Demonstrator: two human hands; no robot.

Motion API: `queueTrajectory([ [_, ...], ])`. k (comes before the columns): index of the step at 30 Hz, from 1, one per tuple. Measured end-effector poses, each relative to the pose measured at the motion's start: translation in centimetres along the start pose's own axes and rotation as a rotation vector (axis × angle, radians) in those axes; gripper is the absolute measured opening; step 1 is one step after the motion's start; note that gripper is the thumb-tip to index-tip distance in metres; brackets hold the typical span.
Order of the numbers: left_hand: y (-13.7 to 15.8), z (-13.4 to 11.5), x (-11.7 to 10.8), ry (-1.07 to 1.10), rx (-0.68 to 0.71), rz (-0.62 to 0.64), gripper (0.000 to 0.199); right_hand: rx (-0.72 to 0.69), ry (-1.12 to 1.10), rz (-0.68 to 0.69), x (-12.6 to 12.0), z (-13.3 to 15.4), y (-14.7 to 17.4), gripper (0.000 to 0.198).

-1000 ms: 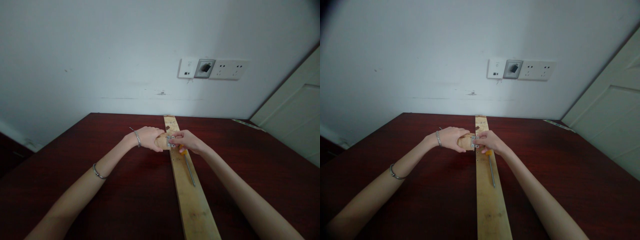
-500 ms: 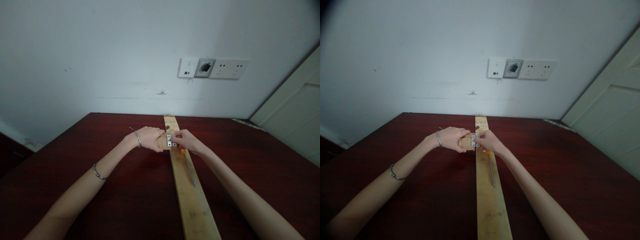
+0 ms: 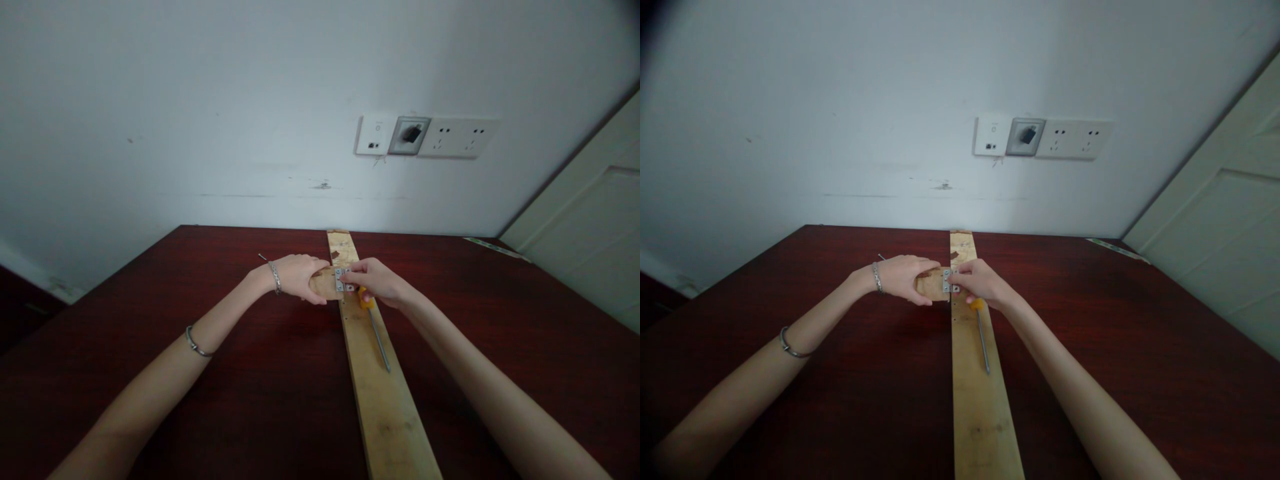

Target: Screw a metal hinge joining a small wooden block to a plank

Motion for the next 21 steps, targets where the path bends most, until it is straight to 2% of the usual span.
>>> queueTrajectory([
  [9, -0.13, 0.3, 0.28, 0.119, 0.044, -0.021, 0.066, 0.028, -0.057, 0.006, -0.15, -0.46, -0.17, 0.017],
  [21, 0.03, 0.18, 0.37, 0.05, 0.057, -0.02, 0.073, 0.024, -0.076, -0.019, 0.01, -0.9, -0.53, 0.016],
])
Point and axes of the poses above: each hand's wrist, its own y-axis away from the middle knuckle, its own x-axis out of the palm, z = x × y, the point moved 4 cm from there along -y, towards the middle knuckle, and after that the axes turned 2 degrees about -x, right-handed, at the moved point
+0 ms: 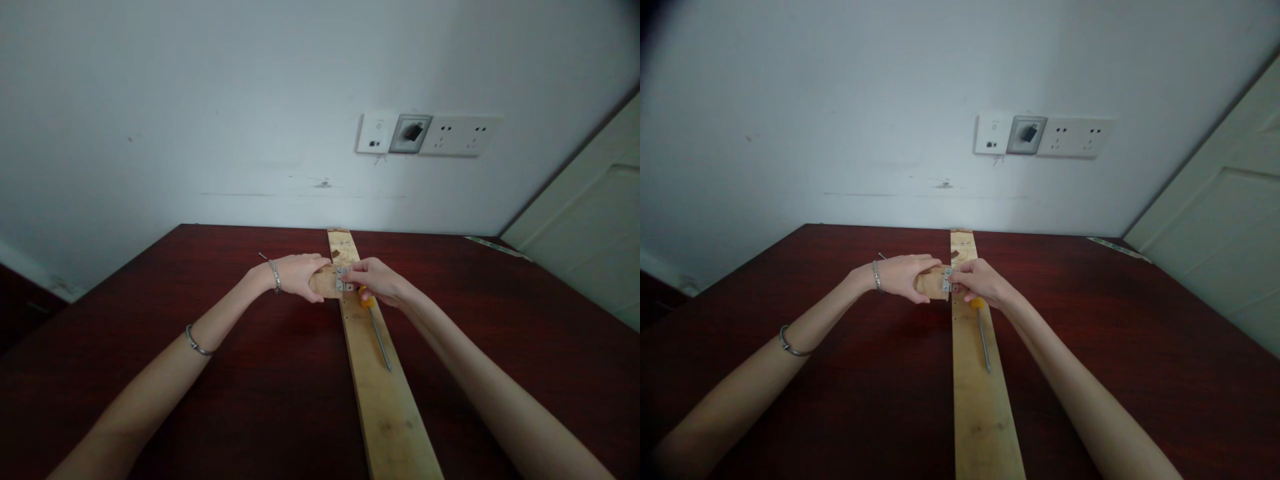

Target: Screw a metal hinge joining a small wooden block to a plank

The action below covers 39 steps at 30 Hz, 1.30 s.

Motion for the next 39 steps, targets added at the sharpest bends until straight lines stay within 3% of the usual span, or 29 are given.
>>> queueTrajectory([
  [6, 0.0, 0.3, 0.2, -0.001, -0.013, -0.01, 0.076, -0.039, 0.031, -0.032, 0.1, 0.0, -0.1, 0.012],
  [15, -0.6, 0.5, 0.6, 0.041, 0.063, -0.124, 0.092, -0.068, 0.029, -0.079, -0.1, 0.5, -0.1, 0.011],
  [23, -1.0, 0.5, 0.6, 0.039, 0.076, -0.242, 0.082, -0.079, 0.039, -0.081, -0.5, 0.2, -0.3, 0.013],
  [39, -0.8, 0.7, 0.3, 0.038, 0.077, -0.222, 0.078, -0.112, -0.013, -0.068, -0.1, -0.2, -0.5, 0.012],
])
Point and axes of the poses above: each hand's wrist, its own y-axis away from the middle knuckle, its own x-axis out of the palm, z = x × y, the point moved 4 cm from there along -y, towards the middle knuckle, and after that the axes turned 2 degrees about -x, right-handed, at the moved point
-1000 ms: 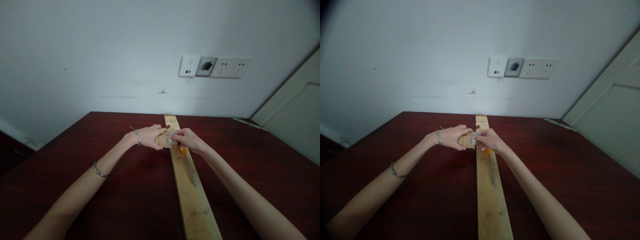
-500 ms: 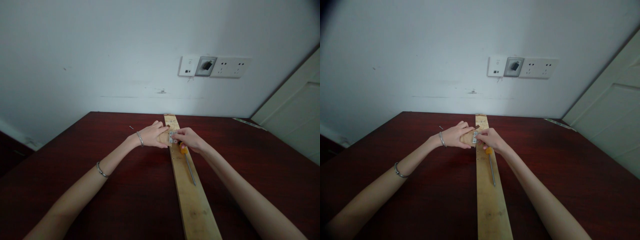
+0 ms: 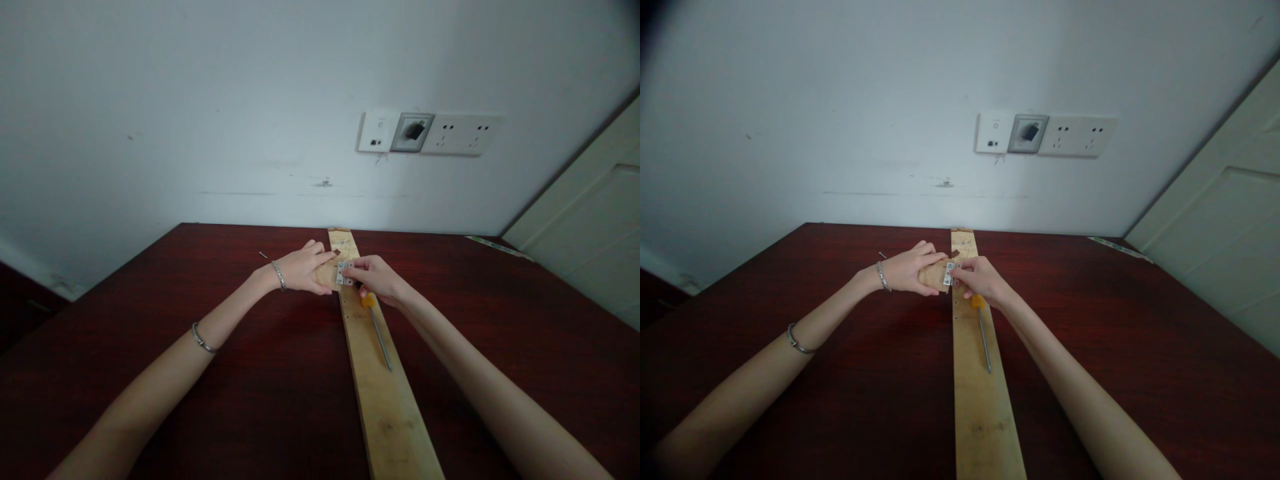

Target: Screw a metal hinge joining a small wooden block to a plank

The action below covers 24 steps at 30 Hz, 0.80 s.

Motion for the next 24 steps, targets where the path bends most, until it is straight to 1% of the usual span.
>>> queueTrajectory([
  [3, -0.01, 0.04, 0.11, -0.024, -0.023, 0.01, 0.079, -0.024, 0.049, -0.019, 0.09, 0.39, 0.09, 0.011],
  [7, -0.02, 0.08, 0.22, -0.038, -0.035, 0.027, 0.077, -0.017, 0.092, -0.018, 0.17, 0.78, 0.23, 0.013],
  [13, -0.03, 0.02, 0.36, 0.001, -0.021, 0.074, 0.076, 0.02, 0.053, 0.008, 0.01, 0.5, 0.17, 0.013],
  [18, -0.09, 0.12, 0.54, 0.016, -0.006, 0.049, 0.076, 0.056, 0.014, 0.001, -0.13, 0.33, 0.2, 0.015],
  [24, -0.01, 0.2, 0.51, 0.007, -0.026, 0.053, 0.076, 0.039, 0.015, -0.013, 0.02, 0.44, 0.23, 0.015],
])
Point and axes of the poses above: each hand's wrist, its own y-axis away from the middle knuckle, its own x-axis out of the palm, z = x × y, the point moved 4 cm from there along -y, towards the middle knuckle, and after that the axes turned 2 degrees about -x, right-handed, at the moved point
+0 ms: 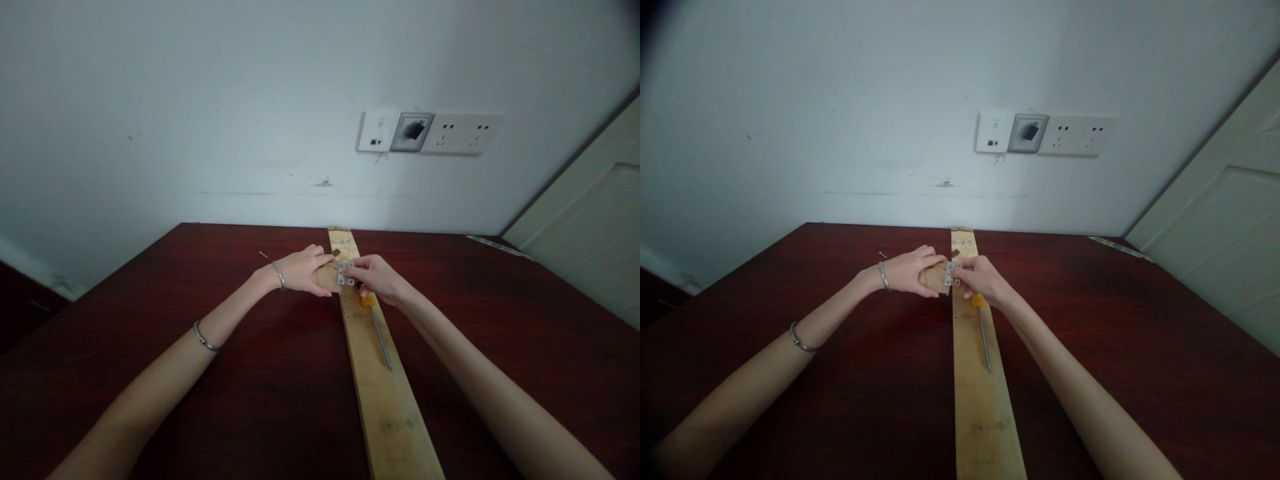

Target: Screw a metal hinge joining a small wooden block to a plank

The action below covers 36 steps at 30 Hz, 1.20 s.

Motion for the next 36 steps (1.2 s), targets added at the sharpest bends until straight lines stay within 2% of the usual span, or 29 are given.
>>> queueTrajectory([
  [11, -0.01, 0.11, -0.09, -0.03, 0.003, -0.005, 0.076, -0.035, -0.006, -0.02, 0.09, -0.08, -0.15, 0.012],
  [23, 0.08, -0.15, -0.32, -0.073, -0.026, -0.018, 0.075, -0.031, -0.043, 0.019, 0.12, -0.16, -0.08, 0.011],
  [36, -0.09, -0.05, 0.38, 0.034, 0.005, -0.056, 0.079, -0.035, -0.107, 0.072, -0.12, -0.58, -0.33, 0.015],
])
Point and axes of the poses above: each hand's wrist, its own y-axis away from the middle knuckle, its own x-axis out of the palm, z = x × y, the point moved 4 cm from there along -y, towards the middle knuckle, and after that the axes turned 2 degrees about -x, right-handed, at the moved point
